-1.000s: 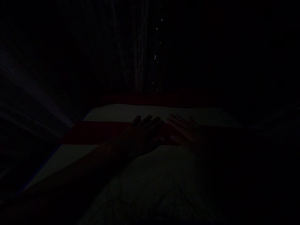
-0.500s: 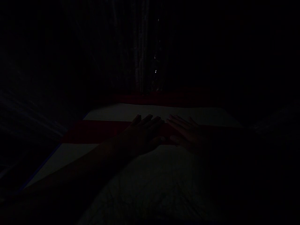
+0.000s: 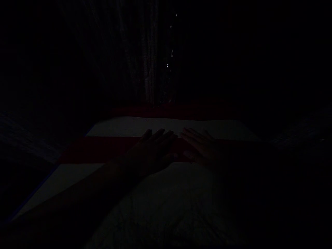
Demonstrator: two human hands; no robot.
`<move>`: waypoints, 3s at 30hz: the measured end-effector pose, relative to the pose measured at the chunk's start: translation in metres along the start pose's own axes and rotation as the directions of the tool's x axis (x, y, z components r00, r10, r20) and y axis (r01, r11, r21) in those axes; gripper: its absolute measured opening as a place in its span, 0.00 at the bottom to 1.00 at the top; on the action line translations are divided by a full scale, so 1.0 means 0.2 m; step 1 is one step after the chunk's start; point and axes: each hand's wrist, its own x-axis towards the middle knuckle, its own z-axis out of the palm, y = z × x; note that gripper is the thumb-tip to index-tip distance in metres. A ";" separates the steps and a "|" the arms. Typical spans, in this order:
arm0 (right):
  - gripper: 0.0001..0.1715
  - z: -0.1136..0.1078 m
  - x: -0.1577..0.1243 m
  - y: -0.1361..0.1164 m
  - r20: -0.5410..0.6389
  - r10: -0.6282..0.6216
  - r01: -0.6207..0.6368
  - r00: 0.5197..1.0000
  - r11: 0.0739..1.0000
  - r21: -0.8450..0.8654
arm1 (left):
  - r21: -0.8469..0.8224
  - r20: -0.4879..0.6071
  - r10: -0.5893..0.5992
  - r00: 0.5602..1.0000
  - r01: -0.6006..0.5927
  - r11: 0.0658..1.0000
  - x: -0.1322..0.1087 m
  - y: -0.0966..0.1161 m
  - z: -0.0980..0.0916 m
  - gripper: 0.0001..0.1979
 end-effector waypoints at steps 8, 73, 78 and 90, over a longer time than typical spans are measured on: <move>0.39 0.03 0.00 0.01 0.004 0.007 -0.007 1.000 1.000 -0.008 | -0.003 -0.029 0.031 0.999 -0.031 1.000 0.01 -0.03 0.03 0.38; 0.39 0.02 0.00 -0.02 0.002 0.026 -0.026 1.000 1.000 0.007 | -0.039 0.019 -0.001 1.000 0.002 0.999 -0.01 0.00 -0.02 0.38; 0.38 0.02 0.00 -0.02 0.070 0.029 -0.030 0.997 1.000 0.007 | -0.037 0.020 -0.007 1.000 0.008 0.999 -0.01 0.00 -0.02 0.38; 0.38 0.01 0.00 0.01 0.013 0.025 -0.025 1.000 1.000 0.008 | -0.023 0.019 -0.009 1.000 0.009 1.000 0.00 0.02 -0.03 0.38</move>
